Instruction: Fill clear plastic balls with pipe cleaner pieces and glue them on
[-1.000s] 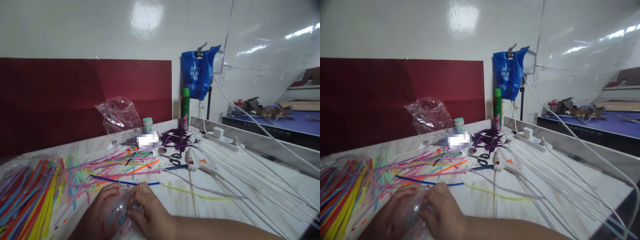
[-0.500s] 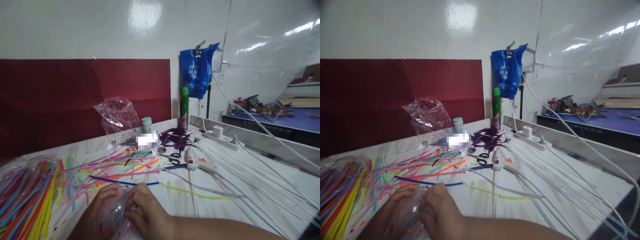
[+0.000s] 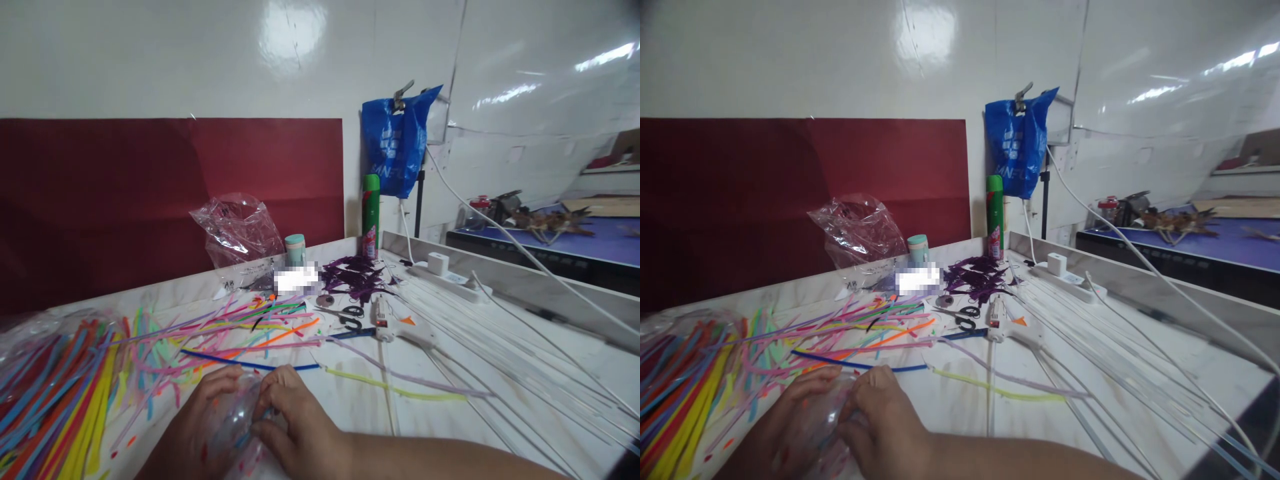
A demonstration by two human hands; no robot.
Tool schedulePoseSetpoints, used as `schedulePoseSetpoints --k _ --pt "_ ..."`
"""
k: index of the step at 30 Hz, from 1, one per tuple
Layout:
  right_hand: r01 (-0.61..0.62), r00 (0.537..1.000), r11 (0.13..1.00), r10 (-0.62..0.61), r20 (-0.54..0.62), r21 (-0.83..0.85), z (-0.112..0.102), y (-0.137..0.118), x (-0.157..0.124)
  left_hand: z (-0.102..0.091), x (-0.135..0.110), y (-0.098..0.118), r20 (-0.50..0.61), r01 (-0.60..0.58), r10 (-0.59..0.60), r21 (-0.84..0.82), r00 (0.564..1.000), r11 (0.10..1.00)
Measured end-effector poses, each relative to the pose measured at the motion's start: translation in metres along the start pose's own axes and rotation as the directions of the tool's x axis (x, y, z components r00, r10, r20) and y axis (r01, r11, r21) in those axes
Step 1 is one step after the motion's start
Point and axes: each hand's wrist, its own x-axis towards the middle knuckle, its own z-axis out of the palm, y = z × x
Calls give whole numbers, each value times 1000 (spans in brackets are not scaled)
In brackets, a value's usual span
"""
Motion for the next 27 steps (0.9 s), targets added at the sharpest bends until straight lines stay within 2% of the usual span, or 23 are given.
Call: schedulePoseSetpoints --k 16,21,27 --pt "10 1000 1000 -10 6 6 0 0 0 -3 4 4 13 -27 26 19 1000 999" --pt "5 1000 1000 -5 14 -6 -1 0 -1 -5 4 6 56 19 -20 20 998 1000" --pt "8 1000 1000 -8 18 -2 -1 1 -1 -5 3 7 55 30 -31 19 998 999"
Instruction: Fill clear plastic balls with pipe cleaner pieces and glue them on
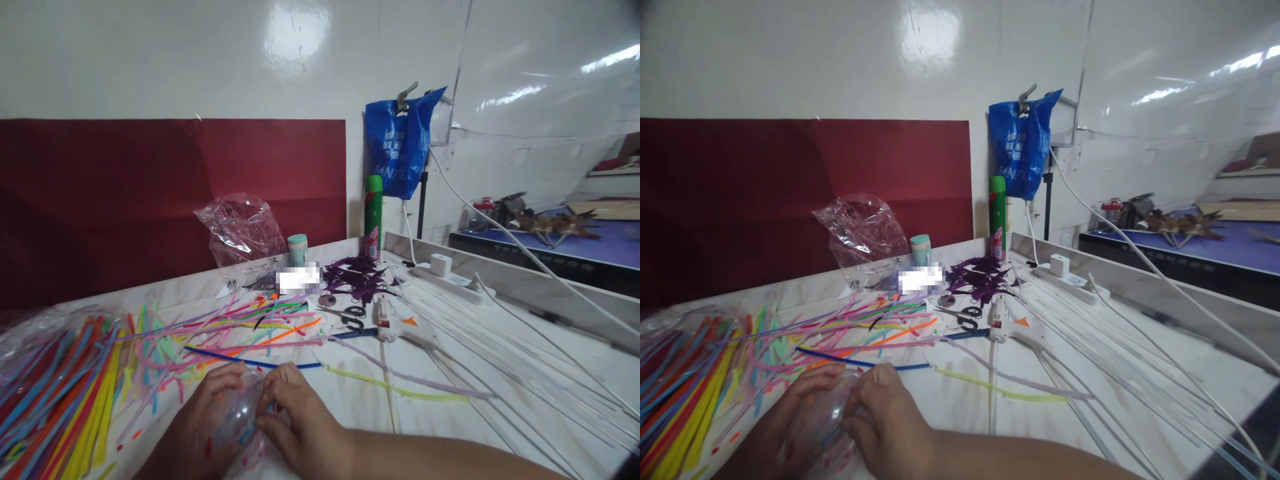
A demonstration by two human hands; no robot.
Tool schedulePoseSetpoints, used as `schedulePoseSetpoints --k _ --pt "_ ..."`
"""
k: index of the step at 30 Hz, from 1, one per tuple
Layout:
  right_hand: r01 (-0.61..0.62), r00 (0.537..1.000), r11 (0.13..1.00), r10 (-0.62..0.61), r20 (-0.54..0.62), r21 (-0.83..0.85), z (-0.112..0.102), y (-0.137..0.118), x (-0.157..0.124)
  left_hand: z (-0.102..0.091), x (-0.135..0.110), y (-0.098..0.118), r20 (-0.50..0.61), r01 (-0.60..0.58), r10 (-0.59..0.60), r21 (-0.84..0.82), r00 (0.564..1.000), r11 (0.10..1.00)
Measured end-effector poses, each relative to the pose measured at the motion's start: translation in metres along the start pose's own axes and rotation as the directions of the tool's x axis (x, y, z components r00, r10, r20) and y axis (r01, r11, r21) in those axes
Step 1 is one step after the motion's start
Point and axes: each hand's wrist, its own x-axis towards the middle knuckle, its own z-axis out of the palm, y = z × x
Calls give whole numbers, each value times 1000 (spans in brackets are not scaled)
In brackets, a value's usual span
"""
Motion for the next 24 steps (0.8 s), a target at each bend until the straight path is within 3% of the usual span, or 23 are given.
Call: schedulePoseSetpoints --k 11,24 --pt "2 1000 1000 -2 -9 6 1 0 0 0 3 6 -36 -71 72 10 997 997" --pt "-2 1000 1000 2 -14 7 0 -1 -1 -4 10 17 -45 -63 64 28 997 998"
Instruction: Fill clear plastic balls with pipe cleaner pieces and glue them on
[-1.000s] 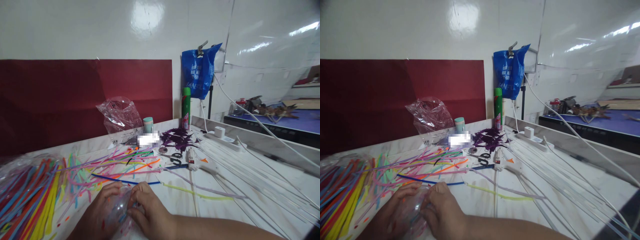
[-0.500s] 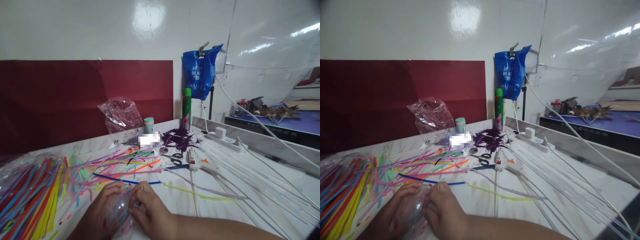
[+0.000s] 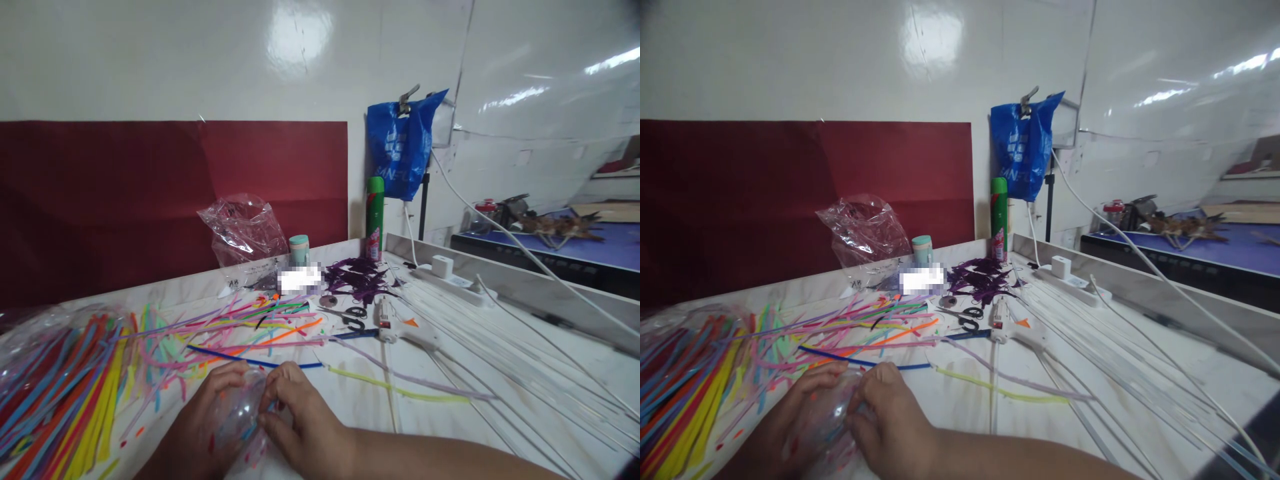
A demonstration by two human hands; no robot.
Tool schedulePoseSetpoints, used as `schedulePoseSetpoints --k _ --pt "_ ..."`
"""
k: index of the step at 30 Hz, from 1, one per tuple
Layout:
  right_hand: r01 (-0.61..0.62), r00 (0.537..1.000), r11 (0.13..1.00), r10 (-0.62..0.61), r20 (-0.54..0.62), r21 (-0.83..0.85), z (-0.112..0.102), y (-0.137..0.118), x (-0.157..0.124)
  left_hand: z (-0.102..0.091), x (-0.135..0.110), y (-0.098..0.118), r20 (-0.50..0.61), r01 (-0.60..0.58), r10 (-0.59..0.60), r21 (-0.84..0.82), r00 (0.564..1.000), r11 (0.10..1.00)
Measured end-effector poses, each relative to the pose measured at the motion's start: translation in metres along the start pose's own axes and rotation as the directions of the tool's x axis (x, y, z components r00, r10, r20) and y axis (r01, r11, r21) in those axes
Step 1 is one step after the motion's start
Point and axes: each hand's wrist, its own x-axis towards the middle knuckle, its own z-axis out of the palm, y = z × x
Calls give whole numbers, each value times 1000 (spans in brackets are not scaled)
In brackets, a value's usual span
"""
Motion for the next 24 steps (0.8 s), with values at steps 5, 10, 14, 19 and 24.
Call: schedulePoseSetpoints --k 5,10,14,19,24 --pt "13 1000 1000 -13 -8 0 0 -1 0 1 -4 -2 13 18 -18 -8 1000 1000" --pt "-12 1000 1000 12 -9 -6 -1 -1 1 3 -9 -9 33 28 -27 -9 999 1000" --pt "-38 999 999 38 -4 8 -2 0 0 3 -11 -10 57 21 -21 -6 998 1000" --pt "-39 999 999 39 4 8 0 1 0 3 -11 -10 88 34 -31 -34 996 999" --pt "-38 999 999 38 5 -1 -1 1 0 3 -10 -9 89 29 -26 -28 996 999"
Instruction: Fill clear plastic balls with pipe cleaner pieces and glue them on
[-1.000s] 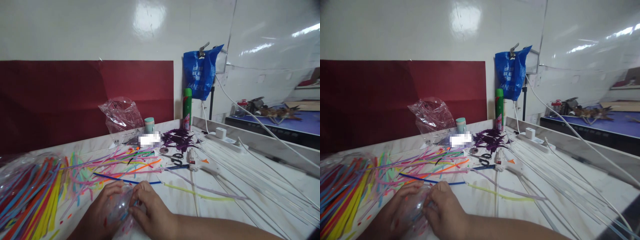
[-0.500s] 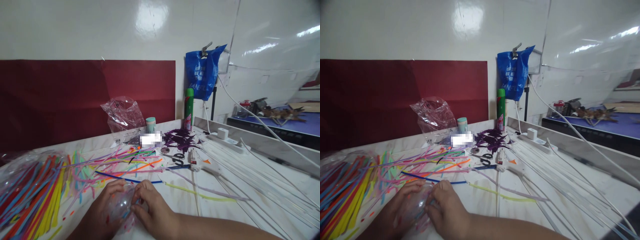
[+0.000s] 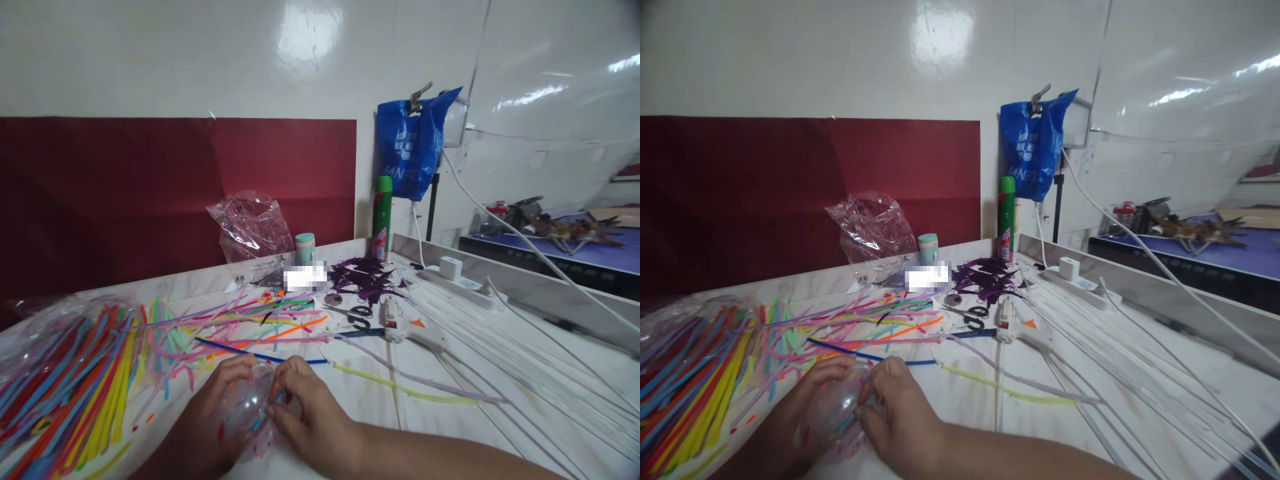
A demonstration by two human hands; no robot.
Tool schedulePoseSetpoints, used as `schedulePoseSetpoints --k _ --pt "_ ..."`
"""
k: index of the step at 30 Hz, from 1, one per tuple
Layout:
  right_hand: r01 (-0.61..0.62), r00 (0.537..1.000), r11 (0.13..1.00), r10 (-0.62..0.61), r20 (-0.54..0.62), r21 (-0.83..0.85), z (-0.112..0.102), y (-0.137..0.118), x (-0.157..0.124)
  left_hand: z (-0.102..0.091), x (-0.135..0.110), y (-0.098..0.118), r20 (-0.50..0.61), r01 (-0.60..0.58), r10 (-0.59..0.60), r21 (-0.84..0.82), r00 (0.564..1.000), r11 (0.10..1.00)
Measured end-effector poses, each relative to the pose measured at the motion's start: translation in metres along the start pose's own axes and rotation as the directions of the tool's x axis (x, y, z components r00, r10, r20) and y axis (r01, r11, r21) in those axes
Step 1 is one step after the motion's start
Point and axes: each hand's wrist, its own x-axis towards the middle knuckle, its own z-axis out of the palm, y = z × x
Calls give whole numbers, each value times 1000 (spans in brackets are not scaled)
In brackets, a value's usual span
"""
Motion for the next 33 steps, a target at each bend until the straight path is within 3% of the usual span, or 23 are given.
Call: schedulePoseSetpoints --k 8,28,33 --pt "-2 1000 1000 2 4 5 -1 -3 -1 0 -1 0 -8 -43 43 17 999 999" --pt "11 1000 1000 -11 0 -8 -1 -3 0 -9 3 3 90 -9 9 1 996 1000" --pt "59 998 998 -59 -8 -19 -1 0 -2 -11 7 17 87 -17 19 -23 996 1000"
